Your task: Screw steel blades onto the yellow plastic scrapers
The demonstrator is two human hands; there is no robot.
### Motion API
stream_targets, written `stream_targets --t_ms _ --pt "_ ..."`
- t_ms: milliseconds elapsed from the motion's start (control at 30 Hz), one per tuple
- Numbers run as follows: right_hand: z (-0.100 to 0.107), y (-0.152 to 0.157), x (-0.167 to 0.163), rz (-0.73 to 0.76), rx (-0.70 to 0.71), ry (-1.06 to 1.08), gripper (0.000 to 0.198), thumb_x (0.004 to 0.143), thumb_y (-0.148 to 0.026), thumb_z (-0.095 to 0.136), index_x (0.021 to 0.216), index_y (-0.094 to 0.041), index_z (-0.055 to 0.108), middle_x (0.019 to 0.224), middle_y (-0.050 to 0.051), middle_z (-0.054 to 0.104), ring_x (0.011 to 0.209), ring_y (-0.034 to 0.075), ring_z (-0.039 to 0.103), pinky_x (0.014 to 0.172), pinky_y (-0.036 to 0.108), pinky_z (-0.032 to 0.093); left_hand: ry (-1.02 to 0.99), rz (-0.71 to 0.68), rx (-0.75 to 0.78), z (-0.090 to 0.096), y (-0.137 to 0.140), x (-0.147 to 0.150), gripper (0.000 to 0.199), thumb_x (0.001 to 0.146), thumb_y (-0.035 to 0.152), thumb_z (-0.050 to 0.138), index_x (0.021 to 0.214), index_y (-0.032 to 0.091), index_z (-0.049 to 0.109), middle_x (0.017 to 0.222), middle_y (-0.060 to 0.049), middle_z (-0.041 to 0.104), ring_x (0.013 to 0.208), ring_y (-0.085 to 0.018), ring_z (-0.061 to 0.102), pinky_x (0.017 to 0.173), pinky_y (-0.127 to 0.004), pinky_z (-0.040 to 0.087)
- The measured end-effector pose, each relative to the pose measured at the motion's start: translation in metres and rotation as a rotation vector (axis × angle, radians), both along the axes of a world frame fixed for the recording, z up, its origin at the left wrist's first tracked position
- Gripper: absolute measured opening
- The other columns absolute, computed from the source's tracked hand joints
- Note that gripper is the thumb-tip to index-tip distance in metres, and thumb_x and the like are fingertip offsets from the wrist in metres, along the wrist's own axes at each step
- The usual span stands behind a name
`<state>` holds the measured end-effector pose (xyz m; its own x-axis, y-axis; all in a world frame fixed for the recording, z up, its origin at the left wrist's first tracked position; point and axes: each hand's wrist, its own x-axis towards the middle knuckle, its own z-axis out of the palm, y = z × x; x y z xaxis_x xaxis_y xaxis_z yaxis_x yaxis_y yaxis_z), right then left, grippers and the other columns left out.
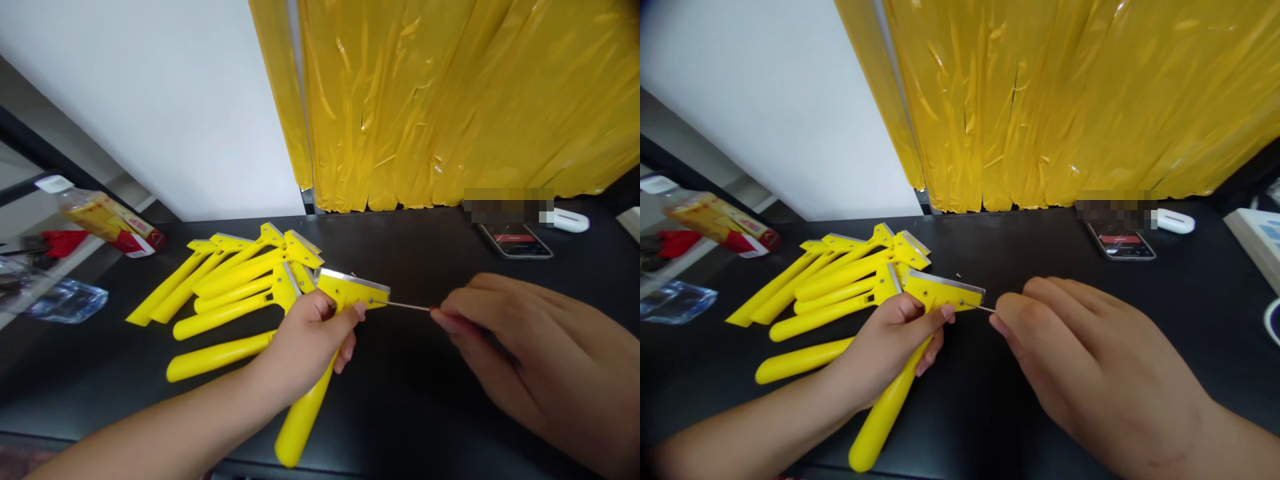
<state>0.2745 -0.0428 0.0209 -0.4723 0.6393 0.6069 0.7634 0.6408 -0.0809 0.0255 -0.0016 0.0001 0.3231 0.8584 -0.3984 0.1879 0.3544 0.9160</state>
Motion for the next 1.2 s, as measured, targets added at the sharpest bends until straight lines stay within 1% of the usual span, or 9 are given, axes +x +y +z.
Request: stream_targets --t_ms 167,300,400,533,633,767,1000,1100,1200 --pt "0.0007 0.0000 -0.0036 0.012 -0.043 -0.007 0.008 0.111 -0.027 0.057 0.116 -0.021 0.060 0.093 0.006 0.076 0.076 0.023 0.076 0.069 0.036 0.057 0.003 0.017 0.014 0.0007 0.0013 0.0001 0.041 0.098 0.043 0.070 0.065 0.021 0.058 0.048 0.003 0.057 0.041 -0.009 0.047 0.047 -0.024 0.035" --pt "-0.0011 0.0042 -0.0035 -0.066 -0.047 -0.012 0.019 0.116 -0.033 0.045 0.106 -0.021 0.057 0.082 0.004 0.074 0.061 0.020 0.073 0.054 0.033 0.051 -0.009 0.041 0.004 -0.0026 0.0035 -0.0004 0.038 0.097 0.044 0.071 0.070 0.021 0.059 0.049 0.004 0.057 0.041 -0.009 0.046 0.045 -0.024 0.034" --pt "-0.0021 0.0056 -0.0036 -0.070 -0.053 -0.032 0.024 0.118 -0.037 0.040 0.112 -0.019 0.056 0.088 0.007 0.074 0.065 0.019 0.075 0.057 0.031 0.053 -0.007 0.038 0.011 -0.0051 0.0051 -0.0014 0.041 0.098 0.045 0.071 0.068 0.021 0.057 0.049 0.003 0.056 0.041 -0.008 0.045 0.046 -0.023 0.034" --pt "-0.0015 0.0063 -0.0046 -0.129 -0.045 -0.076 0.026 0.118 -0.037 0.041 0.102 -0.023 0.055 0.073 0.001 0.068 0.052 0.018 0.068 0.048 0.032 0.047 0.002 0.035 0.026 -0.0057 0.0046 -0.0023 0.043 0.098 0.047 0.071 0.067 0.021 0.056 0.050 0.004 0.055 0.042 -0.008 0.044 0.046 -0.023 0.033" --pt "-0.0011 0.0070 -0.0047 -0.119 -0.041 -0.083 0.028 0.118 -0.040 0.040 0.108 -0.021 0.057 0.083 0.005 0.072 0.061 0.020 0.073 0.053 0.032 0.052 0.013 0.054 0.021 -0.0047 0.0039 -0.0022 0.041 0.097 0.047 0.072 0.069 0.021 0.056 0.049 0.004 0.055 0.042 -0.008 0.044 0.046 -0.023 0.033" --pt "-0.0017 0.0069 -0.0030 -0.133 -0.065 -0.092 0.031 0.118 -0.044 0.040 0.101 -0.023 0.056 0.068 0.000 0.064 0.049 0.018 0.065 0.044 0.033 0.044 0.016 0.064 0.026 -0.0040 0.0038 -0.0019 0.041 0.097 0.048 0.071 0.070 0.021 0.056 0.050 0.004 0.055 0.042 -0.008 0.044 0.046 -0.023 0.032" --pt "-0.0038 0.0062 -0.0007 -0.129 -0.093 -0.075 0.030 0.116 -0.047 0.044 0.103 -0.023 0.057 0.071 -0.001 0.066 0.049 0.018 0.067 0.045 0.032 0.045 0.031 0.045 0.041 -0.0049 0.0059 -0.0025 0.041 0.097 0.047 0.070 0.069 0.022 0.055 0.049 0.004 0.055 0.042 -0.009 0.045 0.047 -0.024 0.033" --pt "-0.0045 0.0060 0.0000 -0.121 -0.120 -0.030 0.030 0.116 -0.048 0.044 0.113 -0.021 0.057 0.086 0.003 0.072 0.061 0.018 0.073 0.051 0.031 0.052 0.036 0.045 0.040 -0.0042 0.0065 -0.0024 0.041 0.097 0.047 0.070 0.068 0.022 0.055 0.050 0.004 0.055 0.042 -0.009 0.045 0.047 -0.024 0.033" --pt "-0.0048 0.0056 0.0014 -0.110 -0.163 -0.019 0.028 0.116 -0.045 0.046 0.101 -0.025 0.056 0.070 -0.003 0.063 0.048 0.015 0.064 0.045 0.030 0.044 0.033 0.039 0.042 -0.0038 0.0059 -0.0023 0.041 0.097 0.047 0.070 0.069 0.022 0.055 0.049 0.004 0.055 0.042 -0.009 0.044 0.047 -0.024 0.032"
